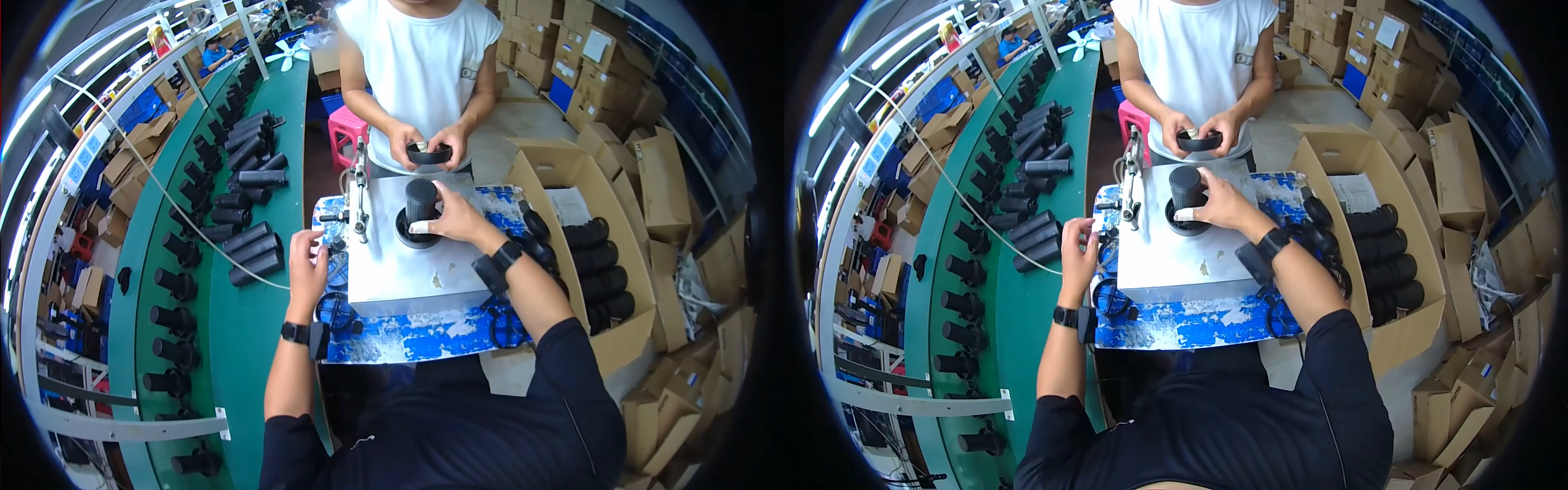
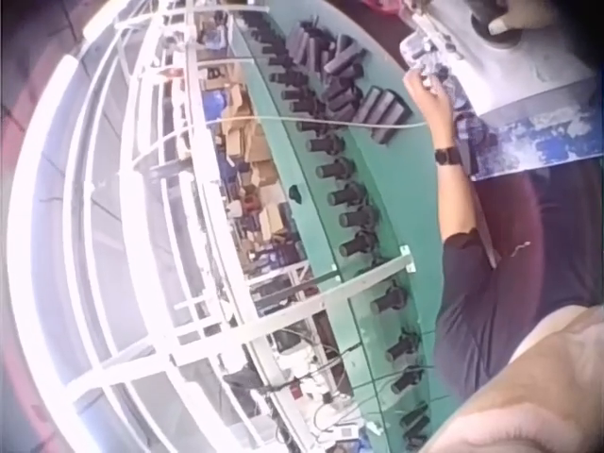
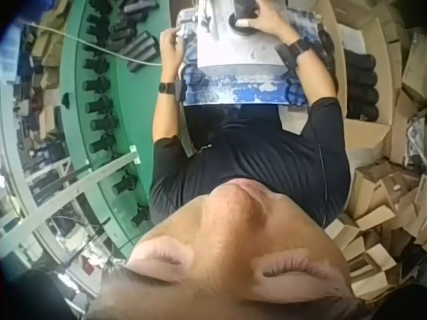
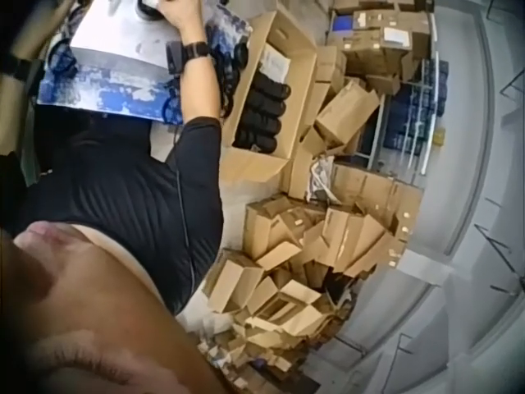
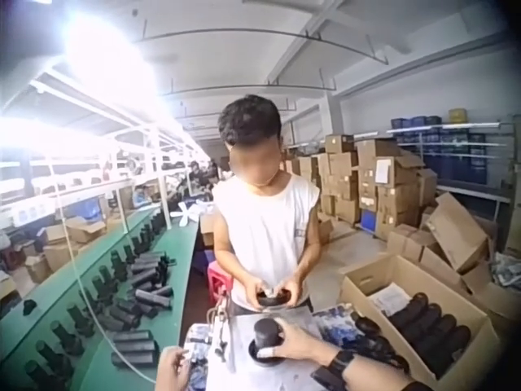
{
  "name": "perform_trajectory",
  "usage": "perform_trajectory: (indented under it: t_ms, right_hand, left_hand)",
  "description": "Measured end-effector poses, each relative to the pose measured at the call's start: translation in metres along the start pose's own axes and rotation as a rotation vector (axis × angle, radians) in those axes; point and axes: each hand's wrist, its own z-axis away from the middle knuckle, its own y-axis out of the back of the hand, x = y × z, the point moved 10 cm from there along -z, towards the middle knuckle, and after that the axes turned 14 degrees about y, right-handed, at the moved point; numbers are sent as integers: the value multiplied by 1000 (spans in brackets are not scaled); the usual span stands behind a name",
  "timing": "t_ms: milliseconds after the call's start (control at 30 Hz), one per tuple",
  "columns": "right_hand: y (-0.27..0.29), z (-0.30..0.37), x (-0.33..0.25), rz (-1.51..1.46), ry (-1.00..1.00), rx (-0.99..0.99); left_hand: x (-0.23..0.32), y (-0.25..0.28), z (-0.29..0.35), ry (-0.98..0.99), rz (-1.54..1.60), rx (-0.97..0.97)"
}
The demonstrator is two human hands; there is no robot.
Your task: The person picks up a black cylinder from the table, places it into a machine, and presses it down. They then remove the cylinder, fit a black cap onto the end, and place the assembled unit back onto the table.
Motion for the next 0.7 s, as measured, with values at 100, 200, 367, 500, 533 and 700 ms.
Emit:
perform_trajectory:
  t_ms: [100, 200, 367, 500, 533, 700]
  right_hand:
    - [7, 3, 1, 47, -19, 95]
    - [1, 0, 3, 145, 14, 79]
    - [2, 1, -1, 96, 40, -5]
    - [3, 16, -9, 271, -33, 176]
    - [2, 17, -10, 284, -18, 203]
    - [3, 19, -13, 245, -33, 177]
  left_hand:
    - [-18, -20, -36, -25, -127, -33]
    - [-50, -32, -56, -148, -299, 3]
    - [-94, -61, -83, -27, -320, -96]
    - [-110, -74, -86, 139, -285, -272]
    - [-105, -71, -86, 86, -275, -214]
    - [-88, -62, -76, 182, -246, -212]
